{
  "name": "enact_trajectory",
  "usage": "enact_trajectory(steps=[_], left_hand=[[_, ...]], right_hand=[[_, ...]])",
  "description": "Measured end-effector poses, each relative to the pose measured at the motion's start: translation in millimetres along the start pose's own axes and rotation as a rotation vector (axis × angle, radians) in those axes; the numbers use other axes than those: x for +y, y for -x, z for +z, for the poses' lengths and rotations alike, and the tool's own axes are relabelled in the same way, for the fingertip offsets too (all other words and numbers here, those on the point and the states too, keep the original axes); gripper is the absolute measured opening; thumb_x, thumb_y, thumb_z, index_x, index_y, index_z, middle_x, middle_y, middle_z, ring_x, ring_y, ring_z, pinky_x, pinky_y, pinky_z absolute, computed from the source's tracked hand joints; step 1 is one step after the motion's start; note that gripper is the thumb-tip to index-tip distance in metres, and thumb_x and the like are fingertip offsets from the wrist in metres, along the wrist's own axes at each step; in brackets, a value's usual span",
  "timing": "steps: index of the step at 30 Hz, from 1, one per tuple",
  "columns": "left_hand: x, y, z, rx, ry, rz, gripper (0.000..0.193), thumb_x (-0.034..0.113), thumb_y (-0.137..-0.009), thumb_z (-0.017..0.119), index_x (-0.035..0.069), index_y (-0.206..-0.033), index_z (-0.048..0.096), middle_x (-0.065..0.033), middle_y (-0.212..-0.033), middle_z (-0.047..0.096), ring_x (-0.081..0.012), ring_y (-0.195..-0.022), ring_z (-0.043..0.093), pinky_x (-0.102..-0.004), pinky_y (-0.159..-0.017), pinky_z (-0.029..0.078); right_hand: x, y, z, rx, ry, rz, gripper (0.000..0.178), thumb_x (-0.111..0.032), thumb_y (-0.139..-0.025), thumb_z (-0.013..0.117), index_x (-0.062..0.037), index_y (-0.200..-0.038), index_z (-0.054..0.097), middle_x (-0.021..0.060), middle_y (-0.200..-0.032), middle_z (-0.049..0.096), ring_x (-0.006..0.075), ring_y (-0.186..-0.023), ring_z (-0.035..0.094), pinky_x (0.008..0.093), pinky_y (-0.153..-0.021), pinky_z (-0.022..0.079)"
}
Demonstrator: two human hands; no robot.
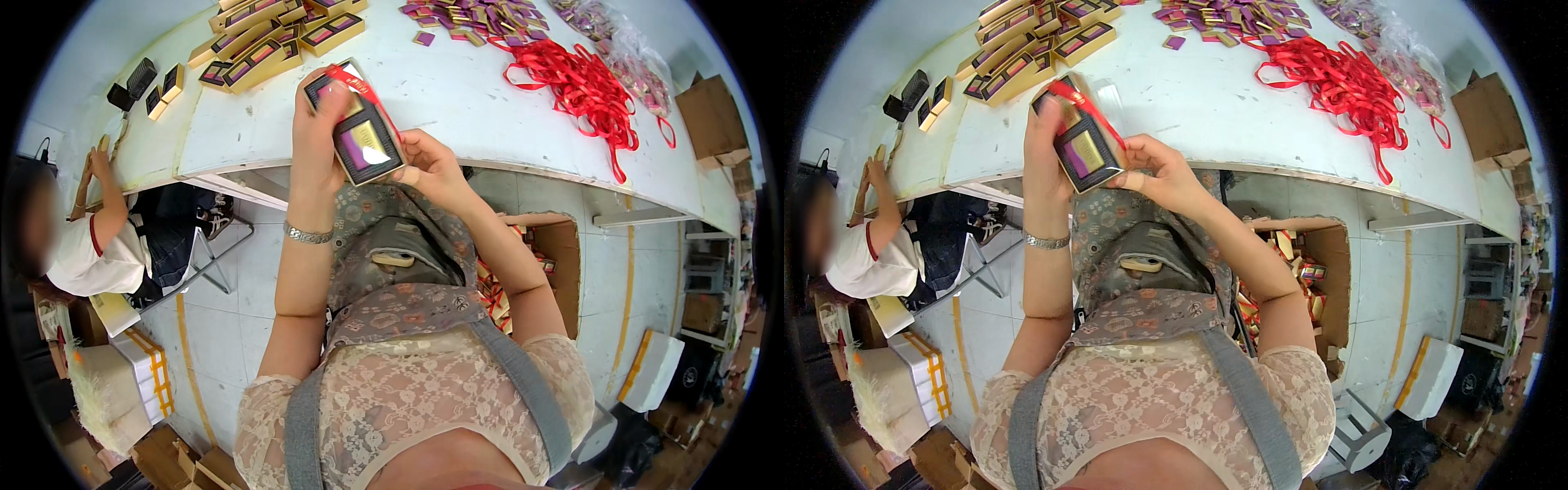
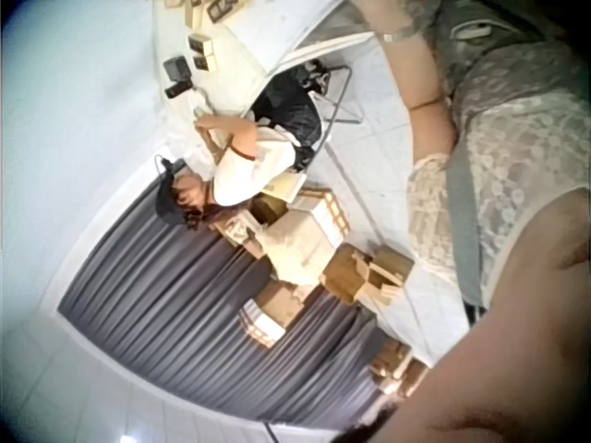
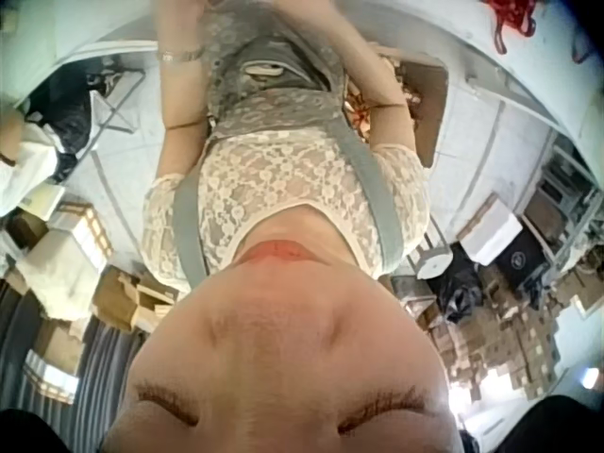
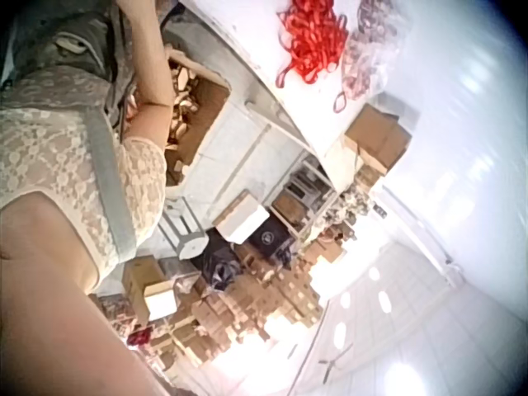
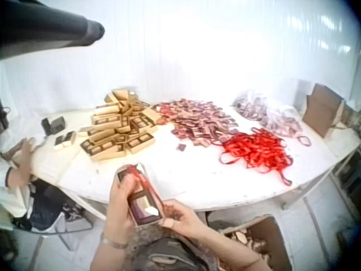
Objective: The person assembles small rectangular boxes by inserting colorful inserts into black frames, then places them into clear plastic sleeves. Red ribbons are attached to the packaged boxes. The person handles items one at a time and stacks completed units on the table.
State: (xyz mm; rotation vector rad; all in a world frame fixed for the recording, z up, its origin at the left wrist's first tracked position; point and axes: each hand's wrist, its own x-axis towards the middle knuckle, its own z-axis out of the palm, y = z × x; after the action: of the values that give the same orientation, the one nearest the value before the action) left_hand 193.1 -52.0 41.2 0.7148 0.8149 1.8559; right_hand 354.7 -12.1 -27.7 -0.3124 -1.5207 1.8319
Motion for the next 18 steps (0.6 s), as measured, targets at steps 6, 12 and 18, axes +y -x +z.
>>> enact_trajectory(steps=[6,12,18], left_hand=[[14,6,1,-0.164,-0.035,0.068,0.046,0.005,-0.081,0.065,0.001,-0.121,0.044,-0.0174,-0.099,0.061,-0.0230,-0.084,0.066,-0.0360,-0.074,0.059],[3,-10,0,-0.037,0.144,-0.068,0.046,0.022,-0.087,0.064,0.000,-0.124,0.047,-0.0158,-0.115,0.058,-0.0250,-0.105,0.059,-0.0396,-0.088,0.053],[-13,-26,5,0.187,0.121,0.245,0.019,0.013,-0.088,0.064,0.002,-0.102,0.056,-0.0083,-0.098,0.063,-0.0186,-0.085,0.064,-0.0336,-0.073,0.056]], right_hand=[[-16,-4,-12,-0.197,-0.193,0.192,0.017,0.000,-0.085,0.065,0.0009,-0.102,0.061,0.0100,-0.098,0.068,0.0180,-0.090,0.066,0.0306,-0.082,0.053],[-23,-17,-6,-0.092,-0.114,0.042,0.012,-0.005,-0.085,0.066,0.0011,-0.095,0.066,0.0089,-0.093,0.069,0.0146,-0.085,0.065,0.0287,-0.080,0.052],[10,-18,15,0.044,-0.574,0.106,0.013,-0.015,-0.089,0.065,-0.0060,-0.098,0.065,0.0063,-0.101,0.066,0.0147,-0.086,0.061,0.0299,-0.079,0.047]])
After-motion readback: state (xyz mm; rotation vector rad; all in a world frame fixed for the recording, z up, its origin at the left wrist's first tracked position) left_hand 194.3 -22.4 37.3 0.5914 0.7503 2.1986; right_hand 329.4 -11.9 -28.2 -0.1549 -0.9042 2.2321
